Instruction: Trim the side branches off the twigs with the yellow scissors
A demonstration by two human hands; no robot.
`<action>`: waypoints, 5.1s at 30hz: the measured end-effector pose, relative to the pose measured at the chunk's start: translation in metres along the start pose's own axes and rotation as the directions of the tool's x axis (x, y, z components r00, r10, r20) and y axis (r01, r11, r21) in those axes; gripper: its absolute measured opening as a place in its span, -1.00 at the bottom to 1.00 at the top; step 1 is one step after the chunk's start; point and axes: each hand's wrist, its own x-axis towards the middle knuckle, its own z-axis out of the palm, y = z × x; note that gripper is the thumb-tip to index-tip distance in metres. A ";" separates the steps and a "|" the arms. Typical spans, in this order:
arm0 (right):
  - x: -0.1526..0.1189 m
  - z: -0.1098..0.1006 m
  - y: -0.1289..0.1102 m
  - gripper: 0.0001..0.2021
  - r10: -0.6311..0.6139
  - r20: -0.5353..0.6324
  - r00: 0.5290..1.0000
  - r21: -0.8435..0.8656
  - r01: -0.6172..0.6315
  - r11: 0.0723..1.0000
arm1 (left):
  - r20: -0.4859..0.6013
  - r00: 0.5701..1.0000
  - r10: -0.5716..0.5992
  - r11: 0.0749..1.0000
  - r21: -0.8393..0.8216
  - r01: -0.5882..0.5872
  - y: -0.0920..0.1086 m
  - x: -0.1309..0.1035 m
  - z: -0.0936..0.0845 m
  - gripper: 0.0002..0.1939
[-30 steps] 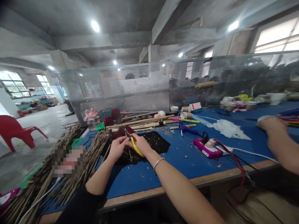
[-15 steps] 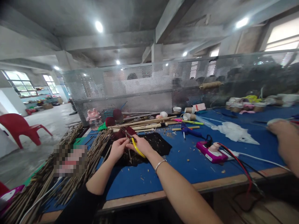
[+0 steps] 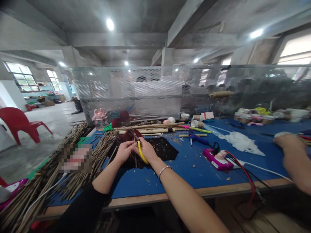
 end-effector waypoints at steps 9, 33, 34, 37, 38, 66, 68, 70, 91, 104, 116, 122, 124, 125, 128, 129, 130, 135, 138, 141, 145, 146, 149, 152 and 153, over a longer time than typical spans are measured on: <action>-0.003 -0.004 -0.004 -0.58 0.017 0.032 0.999 0.003 -0.017 1.000 | -0.053 0.998 -0.039 0.992 -0.121 0.032 -0.004 -0.002 0.001 -0.67; -0.002 -0.009 -0.007 -0.51 -0.065 0.049 0.997 0.052 0.062 0.997 | -0.065 0.986 0.155 0.986 0.076 -0.150 0.001 -0.005 0.007 -0.69; -0.002 -0.009 -0.008 -0.51 -0.051 0.046 0.998 0.043 0.049 0.998 | -0.073 0.984 0.161 0.984 0.085 -0.155 0.000 -0.005 0.006 -0.69; -0.003 -0.009 -0.010 -0.55 -0.025 0.041 0.999 0.020 0.024 1.000 | -0.092 0.981 0.168 0.982 0.105 -0.159 -0.001 -0.004 0.005 -0.69; -0.003 -0.009 -0.011 -0.57 -0.022 0.046 0.999 0.019 0.021 1.000 | -0.094 0.982 0.161 0.983 0.107 -0.151 -0.001 -0.004 0.004 -0.69; -0.004 -0.009 -0.008 -0.65 0.015 0.038 0.999 0.020 -0.015 1.000 | -0.126 0.986 0.106 0.987 0.138 -0.088 -0.005 -0.009 0.001 -0.71; -0.004 -0.009 -0.007 -0.66 0.008 0.043 0.999 0.043 -0.010 0.999 | -0.130 0.987 0.093 0.986 0.150 -0.073 -0.003 -0.011 0.001 -0.71; -0.004 -0.009 -0.007 -0.68 -0.002 0.048 0.999 0.063 -0.001 0.998 | -0.127 0.989 0.072 0.987 0.149 -0.052 -0.002 -0.011 0.000 -0.70; -0.005 -0.009 -0.009 -0.65 -0.033 0.080 0.996 -0.007 0.034 0.999 | -0.087 0.990 0.108 0.958 0.276 -0.080 -0.006 -0.009 -0.006 -0.61; -0.005 -0.007 -0.010 -0.66 0.055 0.089 0.995 -0.100 -0.046 0.994 | -0.096 0.995 0.029 0.993 0.114 -0.018 0.001 -0.009 -0.001 -0.62; -0.003 -0.010 -0.010 -0.66 0.076 0.084 0.994 -0.093 -0.068 0.993 | -0.053 0.994 -0.095 0.989 -0.117 0.088 -0.001 -0.008 -0.001 -0.58; -0.005 -0.013 -0.011 -0.56 0.098 0.073 0.993 -0.232 -0.079 0.969 | -0.087 0.996 -0.035 0.998 -0.059 0.030 -0.002 -0.008 -0.003 -0.53; -0.005 -0.013 -0.012 -0.51 0.063 0.064 0.996 -0.263 -0.044 0.964 | -0.103 0.994 -0.030 0.999 -0.032 0.027 -0.001 -0.008 -0.003 -0.53; -0.005 -0.012 -0.012 -0.49 0.036 0.058 0.998 -0.262 -0.020 0.965 | -0.109 0.993 -0.033 0.999 -0.020 0.031 0.000 -0.009 -0.003 -0.53; -0.003 -0.009 -0.010 -0.42 -0.032 0.024 0.999 -0.261 0.037 0.965 | -0.131 0.990 -0.051 0.999 0.007 0.053 0.002 -0.009 -0.002 -0.52; -0.003 -0.008 -0.009 -0.40 -0.047 0.013 0.999 -0.269 0.049 0.962 | -0.139 0.989 -0.050 0.999 0.012 0.052 0.002 -0.009 -0.002 -0.52; -0.002 -0.007 -0.008 -0.37 -0.057 0.006 0.998 -0.281 0.056 0.958 | -0.144 0.989 -0.043 0.999 0.011 0.045 0.002 -0.009 -0.002 -0.53; -0.002 -0.007 -0.009 -0.31 -0.060 -0.015 0.998 -0.349 0.051 0.936 | -0.166 0.986 0.016 0.999 -0.026 -0.021 0.000 -0.008 0.000 -0.60; -0.003 -0.007 -0.011 -0.34 -0.061 -0.004 0.998 -0.308 0.057 0.950 | -0.172 0.985 0.023 0.999 -0.040 -0.030 0.000 -0.008 0.001 -0.61; -0.005 -0.006 -0.012 -0.43 -0.039 0.004 0.999 -0.266 0.038 0.963 | -0.177 0.984 -0.002 0.999 -0.044 -0.006 0.001 -0.009 0.001 -0.60; -0.006 -0.008 -0.016 -0.49 0.022 0.030 0.999 -0.282 -0.012 0.959 | -0.190 0.982 0.002 0.999 -0.033 -0.008 0.001 -0.010 0.001 -0.62; -0.006 -0.009 -0.018 -0.50 0.030 0.035 0.999 -0.287 -0.018 0.958 | -0.193 0.981 0.004 1.000 -0.030 -0.009 0.001 -0.010 0.001 -0.62; -0.006 -0.012 -0.020 -0.52 0.042 0.041 0.998 -0.283 -0.028 0.959 | -0.194 0.981 0.005 1.000 -0.015 -0.008 0.000 -0.009 0.000 -0.61; -0.006 -0.013 -0.021 -0.53 0.060 0.041 0.997 -0.277 -0.046 0.960 | -0.183 0.983 0.017 1.000 -0.002 -0.017 0.000 -0.008 -0.001 -0.62; -0.006 -0.013 -0.021 -0.53 0.066 0.041 0.997 -0.276 -0.052 0.960 | -0.178 0.984 0.018 1.000 0.000 -0.018 0.000 -0.008 -0.001 -0.62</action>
